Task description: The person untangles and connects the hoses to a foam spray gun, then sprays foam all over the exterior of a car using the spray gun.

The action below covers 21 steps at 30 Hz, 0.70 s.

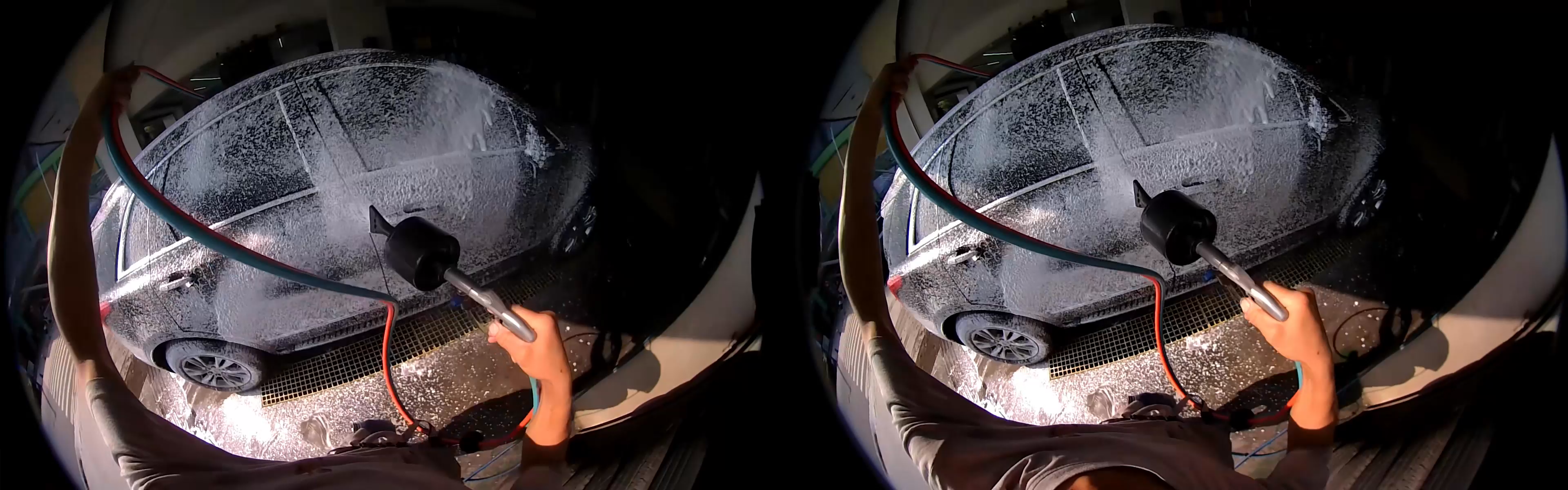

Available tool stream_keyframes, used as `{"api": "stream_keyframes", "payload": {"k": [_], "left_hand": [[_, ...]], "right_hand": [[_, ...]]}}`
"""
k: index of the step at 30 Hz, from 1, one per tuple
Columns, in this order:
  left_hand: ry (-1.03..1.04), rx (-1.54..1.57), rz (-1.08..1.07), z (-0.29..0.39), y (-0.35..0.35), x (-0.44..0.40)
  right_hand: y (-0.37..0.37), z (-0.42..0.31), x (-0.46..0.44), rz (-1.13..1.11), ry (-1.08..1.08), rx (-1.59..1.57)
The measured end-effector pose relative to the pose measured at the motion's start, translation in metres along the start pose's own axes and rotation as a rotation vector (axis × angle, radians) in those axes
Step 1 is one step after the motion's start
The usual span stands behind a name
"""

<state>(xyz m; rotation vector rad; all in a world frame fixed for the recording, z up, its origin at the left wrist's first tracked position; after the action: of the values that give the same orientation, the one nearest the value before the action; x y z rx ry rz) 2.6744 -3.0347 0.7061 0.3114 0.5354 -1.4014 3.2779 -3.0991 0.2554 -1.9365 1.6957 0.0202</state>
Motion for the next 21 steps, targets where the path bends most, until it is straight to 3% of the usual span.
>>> {"api": "stream_keyframes", "payload": {"k": [3, 11, 17, 19, 21], "left_hand": [[-0.007, -0.002, 0.035, -0.016, 0.037, -0.014], [0.090, 0.103, 0.090, -0.065, 0.186, -0.064], [0.138, 0.070, 0.062, -0.110, 0.296, -0.091], [0.185, 0.160, -0.082, -0.115, 0.316, -0.123], [0.311, -0.073, -0.132, -0.115, 0.371, -0.133]], "right_hand": [[-0.044, -0.035, -0.060, -0.048, 0.009, -0.257], [-0.205, -0.078, -0.226, 0.114, -0.301, -0.155], [-0.339, -0.022, -0.269, 0.195, -0.267, -0.060], [-0.382, 0.008, -0.269, 0.258, -0.208, -0.018], [-0.422, 0.042, -0.269, 0.317, -0.147, -0.009]]}}
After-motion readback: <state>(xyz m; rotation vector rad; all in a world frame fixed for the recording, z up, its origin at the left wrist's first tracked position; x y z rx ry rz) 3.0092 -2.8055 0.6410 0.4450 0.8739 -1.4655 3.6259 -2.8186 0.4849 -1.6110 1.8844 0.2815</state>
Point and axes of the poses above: each hand's wrist, its own x-axis away from the middle knuckle, its own y-axis out of the palm, z = x × y, the point moved 5 cm from there along -x, towards the middle knuckle, and after that the axes turned 1 degree about -z, right-handed, at the moved point
